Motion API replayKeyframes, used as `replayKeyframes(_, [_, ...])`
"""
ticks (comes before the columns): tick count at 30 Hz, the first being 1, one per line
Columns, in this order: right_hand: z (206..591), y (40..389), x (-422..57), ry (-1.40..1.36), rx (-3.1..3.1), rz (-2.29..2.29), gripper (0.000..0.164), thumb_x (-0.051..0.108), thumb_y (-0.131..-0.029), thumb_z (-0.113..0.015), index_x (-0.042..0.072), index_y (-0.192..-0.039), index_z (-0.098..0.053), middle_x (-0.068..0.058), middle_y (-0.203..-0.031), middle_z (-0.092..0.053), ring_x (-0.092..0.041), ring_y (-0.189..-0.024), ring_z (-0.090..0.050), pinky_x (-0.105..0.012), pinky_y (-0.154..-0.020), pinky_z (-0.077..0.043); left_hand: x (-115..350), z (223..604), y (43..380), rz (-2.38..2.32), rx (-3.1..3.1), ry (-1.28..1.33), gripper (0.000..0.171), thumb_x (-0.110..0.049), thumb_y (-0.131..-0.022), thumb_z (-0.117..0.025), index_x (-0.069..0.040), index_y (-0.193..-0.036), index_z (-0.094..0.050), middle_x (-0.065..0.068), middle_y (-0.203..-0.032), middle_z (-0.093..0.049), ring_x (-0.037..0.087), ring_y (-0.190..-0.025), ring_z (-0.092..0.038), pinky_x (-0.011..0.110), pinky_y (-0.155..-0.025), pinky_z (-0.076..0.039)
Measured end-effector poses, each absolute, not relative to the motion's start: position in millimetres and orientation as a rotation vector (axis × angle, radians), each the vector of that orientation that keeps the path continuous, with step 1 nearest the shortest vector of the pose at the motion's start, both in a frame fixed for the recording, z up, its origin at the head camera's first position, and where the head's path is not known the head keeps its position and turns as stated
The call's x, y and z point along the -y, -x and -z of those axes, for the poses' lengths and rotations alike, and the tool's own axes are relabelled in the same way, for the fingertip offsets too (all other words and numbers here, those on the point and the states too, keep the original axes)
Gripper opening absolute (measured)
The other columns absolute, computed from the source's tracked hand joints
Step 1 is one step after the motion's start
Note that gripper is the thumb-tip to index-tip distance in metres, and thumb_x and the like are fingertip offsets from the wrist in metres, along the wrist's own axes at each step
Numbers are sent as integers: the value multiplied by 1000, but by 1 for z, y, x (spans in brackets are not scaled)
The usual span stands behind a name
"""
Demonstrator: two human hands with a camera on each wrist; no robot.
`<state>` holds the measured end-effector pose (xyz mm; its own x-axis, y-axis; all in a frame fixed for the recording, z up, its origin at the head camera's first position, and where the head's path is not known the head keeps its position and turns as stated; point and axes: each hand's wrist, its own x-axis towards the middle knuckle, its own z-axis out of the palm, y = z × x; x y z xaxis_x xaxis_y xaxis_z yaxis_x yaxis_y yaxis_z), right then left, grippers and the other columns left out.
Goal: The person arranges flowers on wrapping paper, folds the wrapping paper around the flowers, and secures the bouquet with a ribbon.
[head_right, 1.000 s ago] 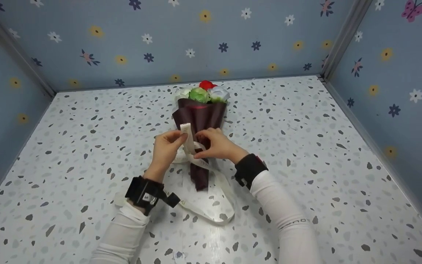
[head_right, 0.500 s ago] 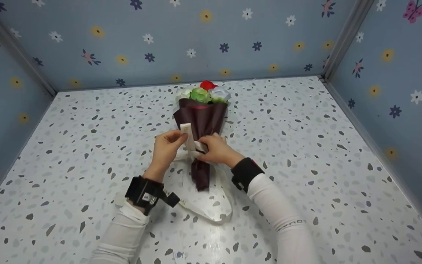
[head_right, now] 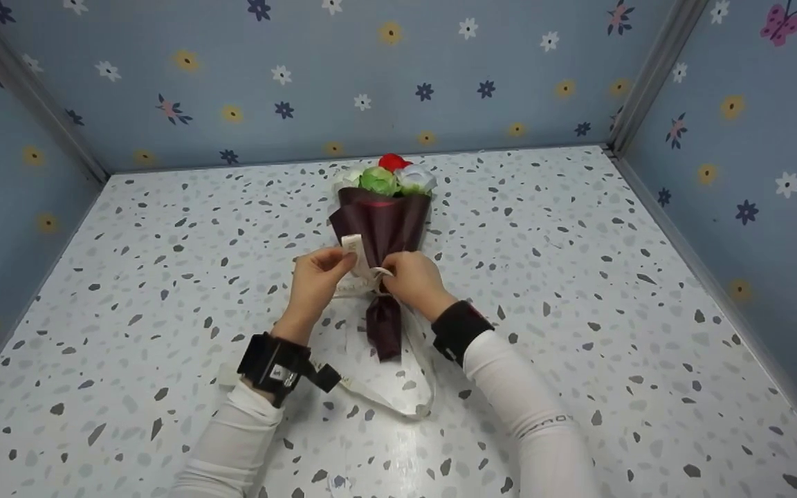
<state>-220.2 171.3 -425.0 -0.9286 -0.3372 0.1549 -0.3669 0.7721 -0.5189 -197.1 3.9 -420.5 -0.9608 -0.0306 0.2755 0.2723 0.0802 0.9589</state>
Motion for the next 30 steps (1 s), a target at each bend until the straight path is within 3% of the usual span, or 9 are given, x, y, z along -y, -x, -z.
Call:
replayKeyframes(3, [425, 220, -170, -552, 2894, -854, 14, 4, -84, -59, 2, -90, -72, -9, -69, -67, -16, -55, -54, -29, -56, -42, -4, 422, 197, 1980, 2113, 260, 17, -8, -85, -68, 8, -85, -71, 17, -81, -71, 11, -77, -63, 29, -86, -49])
replayKeyframes(8, [427, 220, -172, -566, 2868, -1087, 13, 9, -87, -58, 2, -86, -69, -6, -63, -62, -10, -52, -50, -25, -51, -40, -3, 422, 197, 1979, 2109, 280, 18, -9, -86, -67, 9, -85, -70, 18, -81, -71, 12, -76, -62, 28, -79, -49])
replayKeyframes(14, [425, 220, -178, -394, 2807, -1343, 24, 10, -90, -49, -1, -96, -69, -12, -82, -68, -13, -66, -55, -24, -59, -43, -2, 422, 198, 1953, 2141, 266, 18, -8, -86, -67, 9, -87, -70, 20, -84, -71, 21, -83, -66, 30, -84, -50])
replayKeyframes(19, [425, 220, -180, -328, 2798, -1262, 14, 5, -84, -59, -1, -93, -69, -15, -85, -70, -20, -70, -63, -22, -58, -46, -2, 422, 199, 1941, 2157, 256, 18, -9, -86, -67, 8, -88, -71, 19, -86, -71, 26, -86, -67, 32, -85, -51])
replayKeyframes(24, [427, 221, -183, -334, 2778, -1309, 7, 7, -86, -62, -1, -85, -63, -11, -82, -60, -18, -67, -55, -25, -61, -43, -1, 423, 199, 1954, 2170, 205, 18, -11, -86, -67, 7, -89, -71, 18, -87, -71, 19, -82, -65, 28, -81, -50])
replayKeyframes(30, [425, 223, -190, -208, 2616, -2028, 9, 6, -93, -54, 8, -85, -51, 5, -68, -54, -6, -55, -46, -22, -54, -39, 0, 423, 200, 1974, 2148, 135, 18, -10, -85, -69, 7, -86, -70, 13, -77, -69, 5, -66, -54, 21, -66, -46])
